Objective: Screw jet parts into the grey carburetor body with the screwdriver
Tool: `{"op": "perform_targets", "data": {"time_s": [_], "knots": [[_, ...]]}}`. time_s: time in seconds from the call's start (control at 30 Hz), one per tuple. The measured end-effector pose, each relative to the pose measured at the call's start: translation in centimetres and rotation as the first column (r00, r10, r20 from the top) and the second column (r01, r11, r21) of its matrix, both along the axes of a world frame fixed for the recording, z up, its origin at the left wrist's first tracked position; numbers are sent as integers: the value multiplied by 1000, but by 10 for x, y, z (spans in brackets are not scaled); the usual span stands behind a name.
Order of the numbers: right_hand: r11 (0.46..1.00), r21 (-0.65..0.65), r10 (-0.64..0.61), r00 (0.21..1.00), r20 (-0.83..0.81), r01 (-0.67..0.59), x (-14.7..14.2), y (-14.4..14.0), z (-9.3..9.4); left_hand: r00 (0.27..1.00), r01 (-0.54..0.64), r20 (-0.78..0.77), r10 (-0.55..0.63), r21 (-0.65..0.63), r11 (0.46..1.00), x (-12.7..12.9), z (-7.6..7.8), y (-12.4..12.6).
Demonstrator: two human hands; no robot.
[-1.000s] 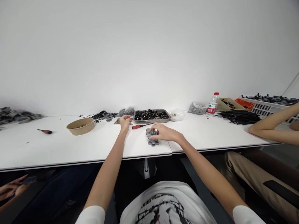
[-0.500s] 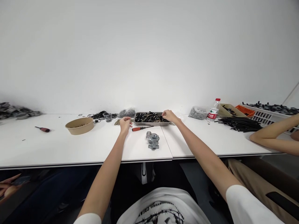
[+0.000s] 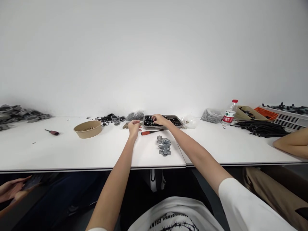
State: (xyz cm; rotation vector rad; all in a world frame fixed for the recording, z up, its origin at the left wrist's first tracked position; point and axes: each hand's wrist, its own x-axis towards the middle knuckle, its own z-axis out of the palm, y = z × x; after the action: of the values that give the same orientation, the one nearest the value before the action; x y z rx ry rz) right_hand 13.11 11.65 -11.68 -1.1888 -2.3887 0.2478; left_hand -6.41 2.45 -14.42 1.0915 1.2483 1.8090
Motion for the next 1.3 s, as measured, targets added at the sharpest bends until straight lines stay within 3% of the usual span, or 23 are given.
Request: {"op": "perform_targets", "data": {"time_s": [0.23,0.47,0.63,0.8,1.03,1.13,1.2,1.3], "knots": [[998,46,32,992,125,-38,-12,-1,-2,1000,13,-9,-13,1,1000,2,1,0],[992,116,42,993,108,-55,-11,-10,2,994,-40,-104,43,25,999,-1,-4,3],[993,83,89,996,2,-89,-9,-12,24,957,-64,-271,102,144,988,3,-1,1],[983,9,184,978,-98,-184,-21,-29,42,908,80,-417,28,239,968,16,2,-5],[891,-219,299,877,-376,-398,-23,-42,36,886,192,-459,-62,241,951,19,2,-8],[863,-242,308,841,-444,-444,-18,-45,34,891,207,-446,-84,237,949,20,1,-9],[894,-203,285,858,-428,-399,-12,-46,35,900,195,-428,-78,237,952,20,0,-8],[976,-130,133,953,-271,-173,4,-42,37,914,169,-400,-60,243,955,20,-2,-6]]}}
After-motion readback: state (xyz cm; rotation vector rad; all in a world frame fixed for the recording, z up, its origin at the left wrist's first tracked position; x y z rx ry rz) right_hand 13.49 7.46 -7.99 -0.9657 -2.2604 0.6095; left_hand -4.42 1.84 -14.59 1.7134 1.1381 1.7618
